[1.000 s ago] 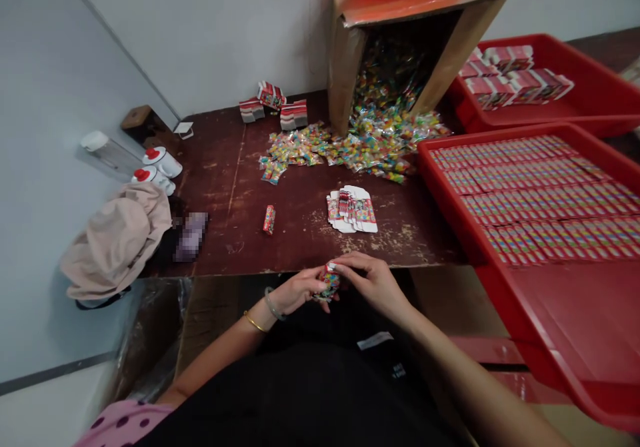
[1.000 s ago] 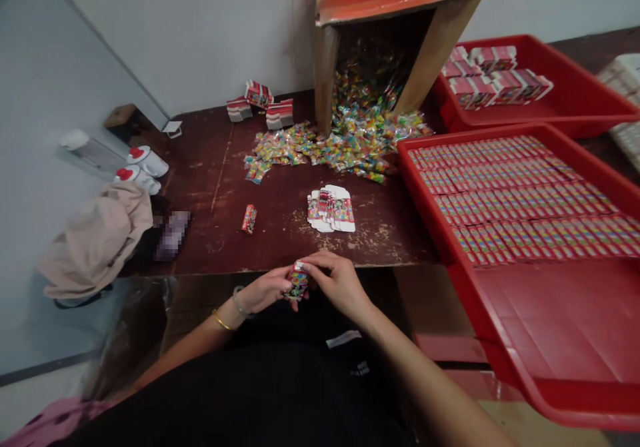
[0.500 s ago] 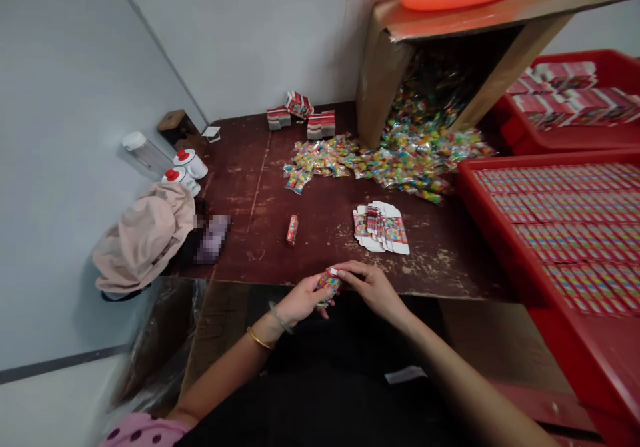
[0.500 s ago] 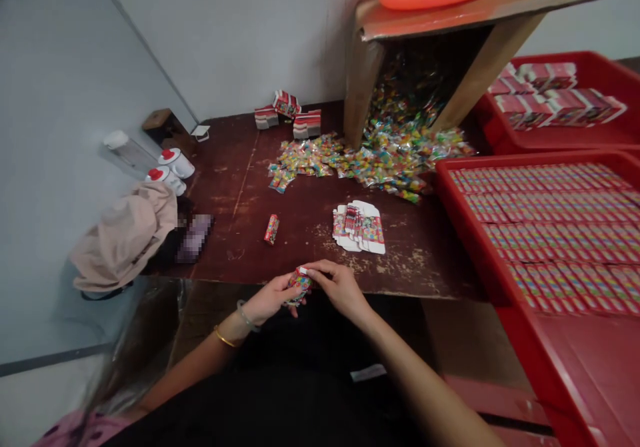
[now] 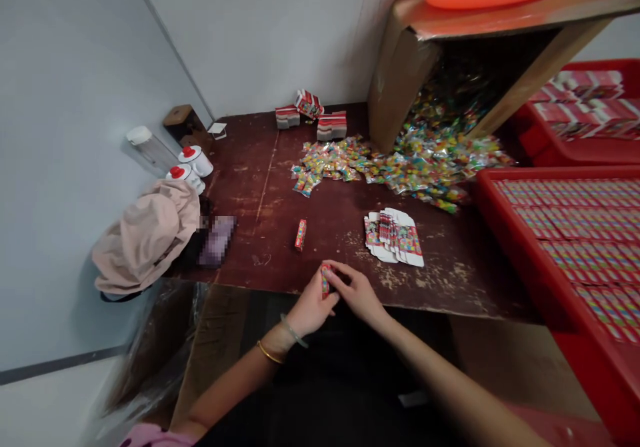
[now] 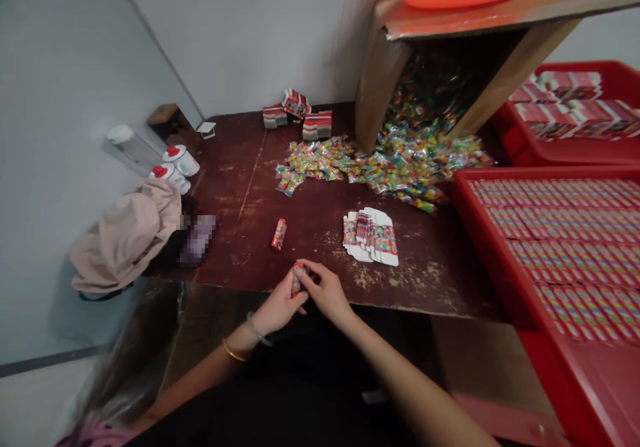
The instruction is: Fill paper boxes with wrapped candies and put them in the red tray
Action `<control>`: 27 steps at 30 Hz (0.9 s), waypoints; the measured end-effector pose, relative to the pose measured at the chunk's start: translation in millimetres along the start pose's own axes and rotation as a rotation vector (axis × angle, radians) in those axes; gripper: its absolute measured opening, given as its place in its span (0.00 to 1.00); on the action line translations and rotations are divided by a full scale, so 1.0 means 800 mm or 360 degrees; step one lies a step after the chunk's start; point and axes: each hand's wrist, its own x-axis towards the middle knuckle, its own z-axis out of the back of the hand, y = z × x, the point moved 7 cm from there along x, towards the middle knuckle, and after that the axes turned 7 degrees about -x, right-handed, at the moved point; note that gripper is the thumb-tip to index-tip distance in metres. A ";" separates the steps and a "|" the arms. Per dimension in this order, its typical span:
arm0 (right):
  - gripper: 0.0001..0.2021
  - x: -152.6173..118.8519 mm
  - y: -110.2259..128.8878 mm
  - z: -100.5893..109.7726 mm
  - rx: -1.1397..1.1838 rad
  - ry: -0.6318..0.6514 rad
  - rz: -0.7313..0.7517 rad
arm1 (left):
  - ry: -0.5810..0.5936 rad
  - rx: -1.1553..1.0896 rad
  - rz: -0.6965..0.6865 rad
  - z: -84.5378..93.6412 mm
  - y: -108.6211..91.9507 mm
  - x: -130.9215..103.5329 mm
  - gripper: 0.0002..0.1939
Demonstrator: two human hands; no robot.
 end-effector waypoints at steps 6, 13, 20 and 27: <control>0.21 0.122 -0.017 -0.014 0.0060 -0.0124 -0.0100 | -0.0724 0.0712 -0.0277 0.099 -0.029 0.023 0.31; 0.20 0.121 0.013 -0.001 -0.0076 -0.0228 0.0140 | -0.0742 0.0760 -0.0248 0.137 0.010 0.059 0.29; 0.22 0.020 -0.080 0.186 -0.1129 -0.0724 0.0190 | -0.0896 0.0951 -0.0245 0.136 0.013 0.060 0.38; 0.27 -0.015 -0.118 0.190 -0.1641 -0.0628 0.0225 | -0.1020 0.1266 -0.0087 0.105 -0.026 0.108 0.40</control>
